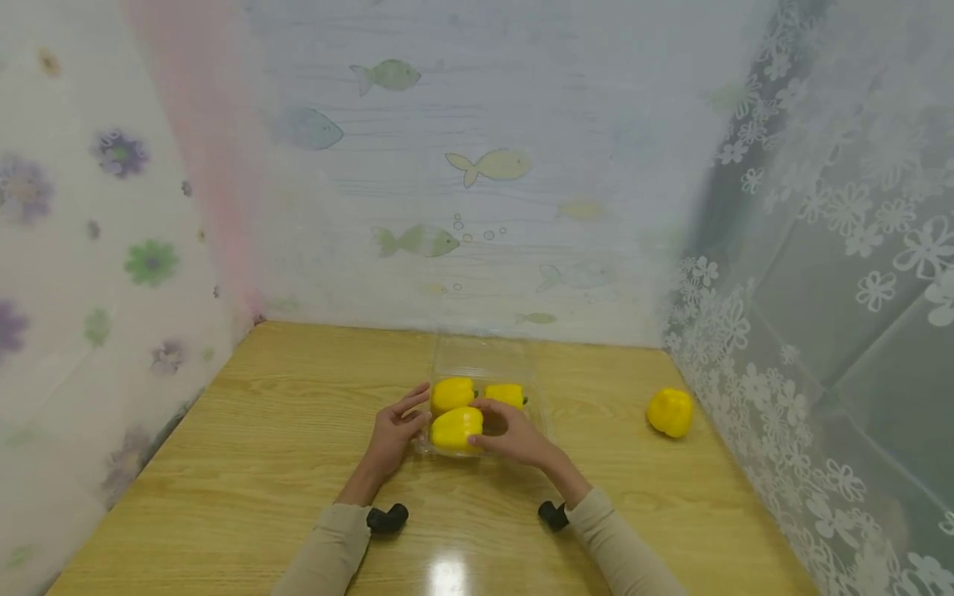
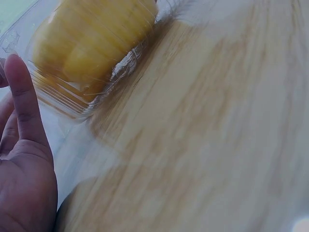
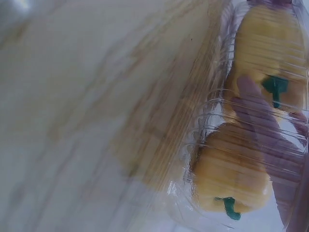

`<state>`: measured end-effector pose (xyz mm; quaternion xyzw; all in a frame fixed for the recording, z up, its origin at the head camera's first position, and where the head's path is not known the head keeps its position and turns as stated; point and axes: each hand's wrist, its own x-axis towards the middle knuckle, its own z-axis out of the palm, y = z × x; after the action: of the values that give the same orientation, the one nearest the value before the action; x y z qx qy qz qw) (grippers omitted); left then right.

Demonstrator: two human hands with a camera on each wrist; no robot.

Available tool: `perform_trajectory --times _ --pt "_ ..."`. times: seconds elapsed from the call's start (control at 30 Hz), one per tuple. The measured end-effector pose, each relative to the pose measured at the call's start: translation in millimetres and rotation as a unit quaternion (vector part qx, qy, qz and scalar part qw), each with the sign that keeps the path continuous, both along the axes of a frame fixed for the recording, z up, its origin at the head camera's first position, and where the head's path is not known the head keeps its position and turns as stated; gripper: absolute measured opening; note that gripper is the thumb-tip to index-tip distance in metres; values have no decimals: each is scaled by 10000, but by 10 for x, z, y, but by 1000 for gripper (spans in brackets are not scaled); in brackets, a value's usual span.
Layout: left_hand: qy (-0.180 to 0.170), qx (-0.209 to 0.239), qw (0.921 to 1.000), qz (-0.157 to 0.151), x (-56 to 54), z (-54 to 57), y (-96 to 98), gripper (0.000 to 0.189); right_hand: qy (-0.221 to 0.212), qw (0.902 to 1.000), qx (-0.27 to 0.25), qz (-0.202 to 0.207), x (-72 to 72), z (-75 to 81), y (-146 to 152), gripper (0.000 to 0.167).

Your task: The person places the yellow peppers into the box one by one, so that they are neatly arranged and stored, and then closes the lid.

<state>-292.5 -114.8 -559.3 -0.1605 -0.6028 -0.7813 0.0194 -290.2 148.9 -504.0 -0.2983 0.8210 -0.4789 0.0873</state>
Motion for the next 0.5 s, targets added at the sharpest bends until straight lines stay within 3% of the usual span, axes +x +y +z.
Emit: perform_trajectory --times 0.3,0.5 --pt "26 -63 10000 43 9 10 -4 45 -71 9999 109 2 10 19 -9 55" --pt "-19 -5 10000 69 10 -2 6 45 121 9998 172 -49 9 5 -22 55"
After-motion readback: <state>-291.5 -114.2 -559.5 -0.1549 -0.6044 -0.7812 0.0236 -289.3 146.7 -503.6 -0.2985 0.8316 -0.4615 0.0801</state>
